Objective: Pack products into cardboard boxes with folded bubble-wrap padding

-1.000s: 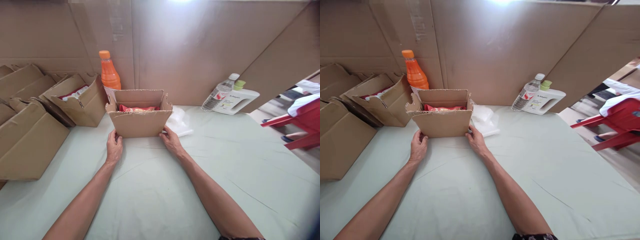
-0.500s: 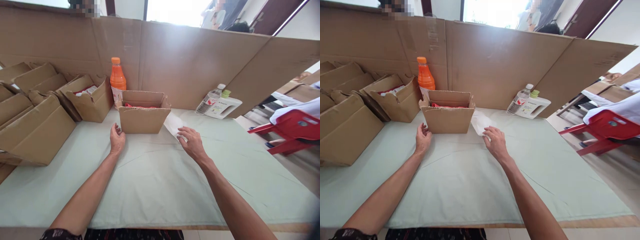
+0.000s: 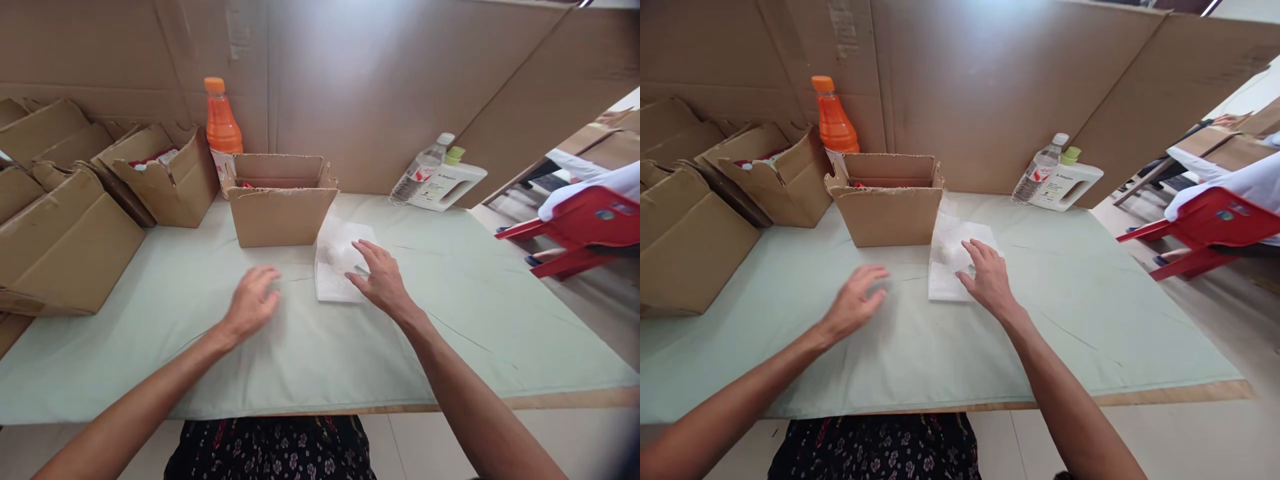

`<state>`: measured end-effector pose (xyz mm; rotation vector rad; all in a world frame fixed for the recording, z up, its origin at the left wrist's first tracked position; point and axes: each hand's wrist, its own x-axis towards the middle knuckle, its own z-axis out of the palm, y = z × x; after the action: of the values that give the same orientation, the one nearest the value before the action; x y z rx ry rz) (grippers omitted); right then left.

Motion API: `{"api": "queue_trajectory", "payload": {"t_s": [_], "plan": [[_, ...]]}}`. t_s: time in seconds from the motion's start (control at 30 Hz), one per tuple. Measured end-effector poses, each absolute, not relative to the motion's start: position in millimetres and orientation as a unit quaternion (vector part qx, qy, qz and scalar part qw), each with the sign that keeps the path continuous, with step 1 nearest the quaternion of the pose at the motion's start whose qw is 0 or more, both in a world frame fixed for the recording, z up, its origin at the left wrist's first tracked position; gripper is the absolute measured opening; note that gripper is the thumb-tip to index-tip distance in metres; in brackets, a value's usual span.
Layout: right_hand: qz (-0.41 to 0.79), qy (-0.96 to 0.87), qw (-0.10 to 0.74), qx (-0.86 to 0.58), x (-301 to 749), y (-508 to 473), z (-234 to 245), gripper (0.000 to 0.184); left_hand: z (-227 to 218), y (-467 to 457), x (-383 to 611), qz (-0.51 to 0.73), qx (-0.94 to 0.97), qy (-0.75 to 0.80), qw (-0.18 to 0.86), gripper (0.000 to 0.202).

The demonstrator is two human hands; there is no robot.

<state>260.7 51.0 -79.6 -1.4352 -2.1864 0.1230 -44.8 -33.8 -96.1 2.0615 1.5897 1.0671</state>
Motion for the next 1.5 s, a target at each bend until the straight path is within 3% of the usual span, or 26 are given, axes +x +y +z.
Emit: {"api": "queue_trajectory", "payload": {"t_s": [0.1,0.17,0.3,0.4,0.53,0.6,0.67,0.83,1.2,1.33,1.5], "plan": [[0.025,-0.809,0.231,-0.540,255,96,-92,0.025,-95,-26,13,0.259,0.793,0.525,0.170,0.037],[0.022,-0.804,0.249,-0.539,255,124,-87,0.019,-93,-11,45,0.213,0.807,0.525,0.169,0.038],[-0.021,-0.764,0.327,-0.555,258,181,-49,0.031,-93,19,75,0.178,0.804,0.543,0.164,0.032],[-0.081,-0.753,0.392,-0.523,257,215,-23,0.034,-94,27,76,0.154,0.807,0.549,0.151,0.040],[-0.067,-0.774,0.346,-0.526,258,219,-31,0.058,-94,30,73,0.133,0.820,0.538,0.144,0.066],[-0.016,-0.781,0.318,-0.537,264,202,-50,0.055,-94,33,74,0.128,0.822,0.535,0.147,0.070],[0.032,-0.786,0.302,-0.539,276,178,-72,0.046,-94,36,75,0.128,0.823,0.533,0.150,0.065],[0.072,-0.786,0.266,-0.554,305,132,-108,0.034,-87,21,72,0.136,0.836,0.510,0.153,0.031],[0.125,-0.820,0.196,-0.524,257,87,-100,0.042,-98,-73,-3,0.250,0.869,0.408,0.123,0.048],[0.117,-0.840,0.158,-0.506,231,58,-110,0.024,-99,-92,-16,0.267,0.860,0.412,0.140,0.042],[0.062,-0.818,0.263,-0.508,237,39,-111,0.016,-91,-112,-47,0.291,0.815,0.464,0.191,0.031]]}}
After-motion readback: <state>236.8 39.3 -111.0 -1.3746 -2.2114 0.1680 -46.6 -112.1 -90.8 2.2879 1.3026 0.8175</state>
